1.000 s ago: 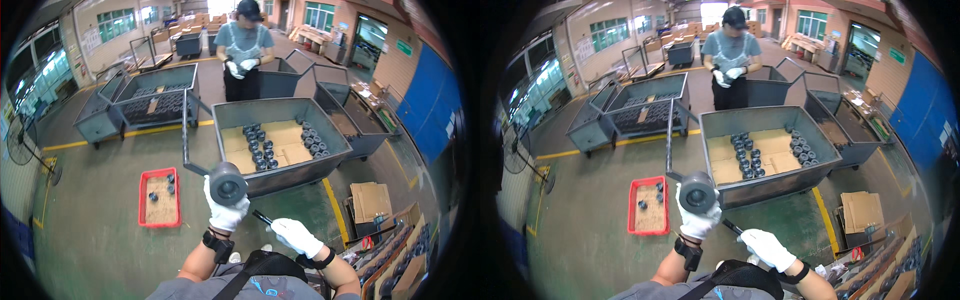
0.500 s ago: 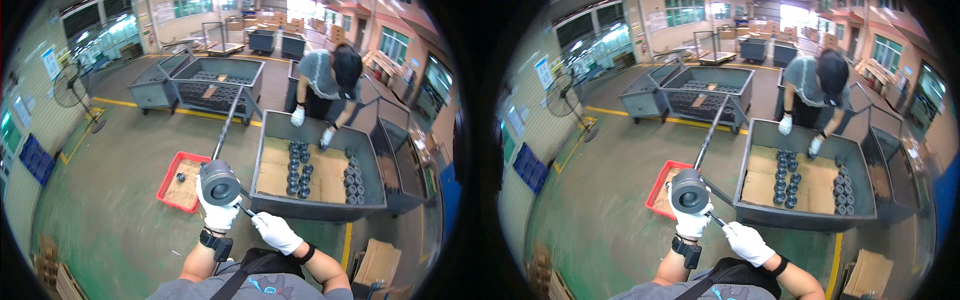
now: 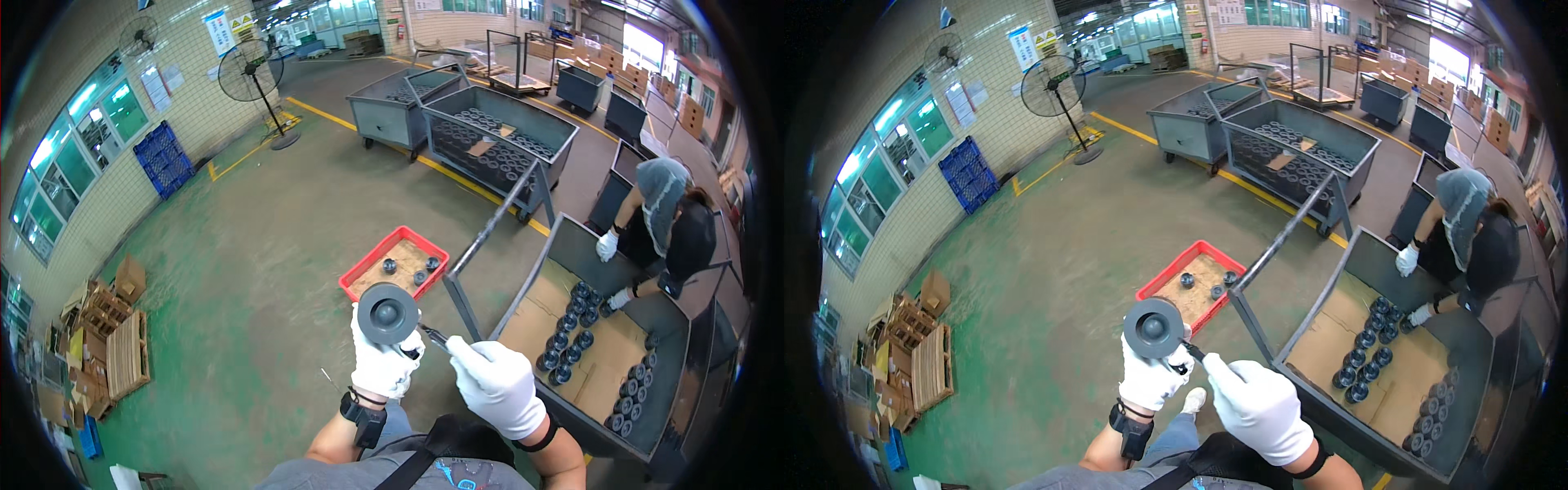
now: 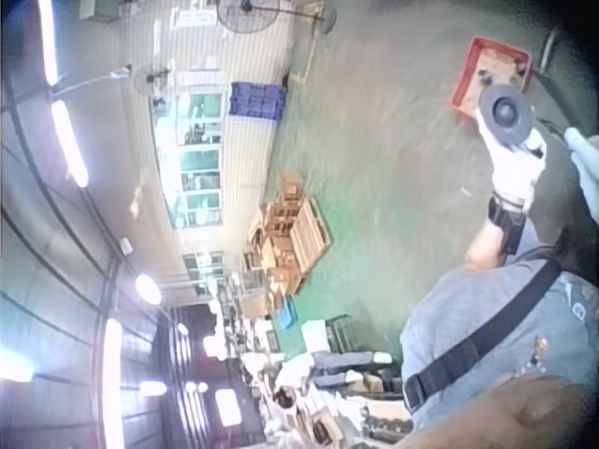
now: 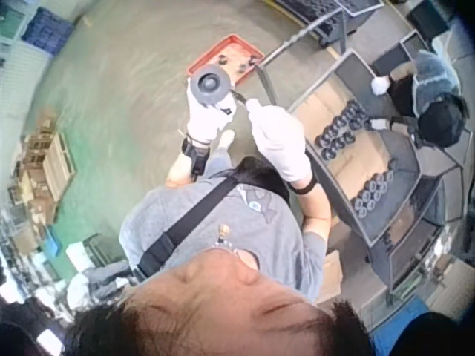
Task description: Organize and inspect metal engine pistons in industrial bins and on cardboard layers.
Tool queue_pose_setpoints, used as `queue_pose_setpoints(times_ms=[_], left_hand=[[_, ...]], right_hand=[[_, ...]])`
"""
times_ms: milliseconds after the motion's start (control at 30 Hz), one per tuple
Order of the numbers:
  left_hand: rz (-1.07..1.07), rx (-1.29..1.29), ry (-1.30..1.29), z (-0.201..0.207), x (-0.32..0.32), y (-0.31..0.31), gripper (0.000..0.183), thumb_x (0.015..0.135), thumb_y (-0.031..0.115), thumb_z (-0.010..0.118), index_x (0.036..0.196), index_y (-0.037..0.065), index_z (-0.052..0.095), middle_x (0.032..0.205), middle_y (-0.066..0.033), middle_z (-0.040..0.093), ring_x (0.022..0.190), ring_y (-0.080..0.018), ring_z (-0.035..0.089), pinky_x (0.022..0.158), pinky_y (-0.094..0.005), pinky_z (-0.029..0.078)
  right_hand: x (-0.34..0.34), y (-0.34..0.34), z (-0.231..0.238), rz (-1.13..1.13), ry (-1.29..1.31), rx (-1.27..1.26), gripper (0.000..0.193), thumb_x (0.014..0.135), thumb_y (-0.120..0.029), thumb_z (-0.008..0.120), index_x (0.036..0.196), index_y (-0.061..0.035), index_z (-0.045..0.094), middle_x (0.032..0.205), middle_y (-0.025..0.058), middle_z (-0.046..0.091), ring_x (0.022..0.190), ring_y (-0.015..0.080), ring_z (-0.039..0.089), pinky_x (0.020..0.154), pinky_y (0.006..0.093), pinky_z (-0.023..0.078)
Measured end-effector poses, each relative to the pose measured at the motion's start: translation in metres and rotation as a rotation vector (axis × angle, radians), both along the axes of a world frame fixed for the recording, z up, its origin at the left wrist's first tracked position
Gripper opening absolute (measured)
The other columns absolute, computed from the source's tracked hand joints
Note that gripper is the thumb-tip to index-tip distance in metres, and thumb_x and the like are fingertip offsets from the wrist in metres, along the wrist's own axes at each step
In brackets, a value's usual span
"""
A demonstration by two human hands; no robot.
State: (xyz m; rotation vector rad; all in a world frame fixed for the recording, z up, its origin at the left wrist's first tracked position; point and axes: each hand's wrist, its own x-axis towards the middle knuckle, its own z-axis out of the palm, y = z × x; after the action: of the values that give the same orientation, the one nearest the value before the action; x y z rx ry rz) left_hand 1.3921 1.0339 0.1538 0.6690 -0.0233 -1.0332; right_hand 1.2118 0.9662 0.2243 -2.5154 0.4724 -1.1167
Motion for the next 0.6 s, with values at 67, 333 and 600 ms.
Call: queue_pose_setpoints(times_ms=[67, 333, 600], left_hand=[[-0.112, -0.275, 0.117, -0.014, 0.025, 0.005, 0.056, 0.096, 0.062, 0.039, 0.117, 0.014, 0.057, 0.105, -0.0097, 0.065, 0.092, -0.0217, 0.061, 0.071, -0.0369, 0.053], [0.173, -0.107, 0.133, 0.005, 0.104, -0.033, 0.053, 0.098, 0.061, 0.037, 0.12, 0.018, 0.059, 0.113, -0.0029, 0.065, 0.104, -0.0199, 0.06, 0.087, -0.0377, 0.051], [0.096, -0.029, 0.204, -0.026, 0.187, -0.066, 0.055, 0.093, 0.064, 0.043, 0.115, 0.016, 0.061, 0.105, -0.0067, 0.066, 0.093, -0.0223, 0.062, 0.076, -0.0395, 0.053]], right_hand=[[0.027, -0.005, -0.001, 0.042, 0.077, -0.074, 0.036, 0.072, -0.003, 0.073, 0.108, -0.0068, 0.07, 0.07, 0.0054, 0.061, 0.056, 0.0222, 0.06, 0.049, 0.0334, 0.047], [0.141, -0.033, -0.008, 0.038, 0.278, -0.325, 0.049, 0.07, -0.009, 0.065, 0.119, -0.0025, 0.065, 0.073, 0.0033, 0.053, 0.055, 0.0165, 0.056, 0.045, 0.0296, 0.043], [0.214, -0.05, -0.002, -0.039, 0.407, -0.231, 0.047, 0.072, -0.012, 0.066, 0.118, -0.0045, 0.066, 0.074, 0.0034, 0.055, 0.054, 0.0178, 0.057, 0.047, 0.0306, 0.045]])
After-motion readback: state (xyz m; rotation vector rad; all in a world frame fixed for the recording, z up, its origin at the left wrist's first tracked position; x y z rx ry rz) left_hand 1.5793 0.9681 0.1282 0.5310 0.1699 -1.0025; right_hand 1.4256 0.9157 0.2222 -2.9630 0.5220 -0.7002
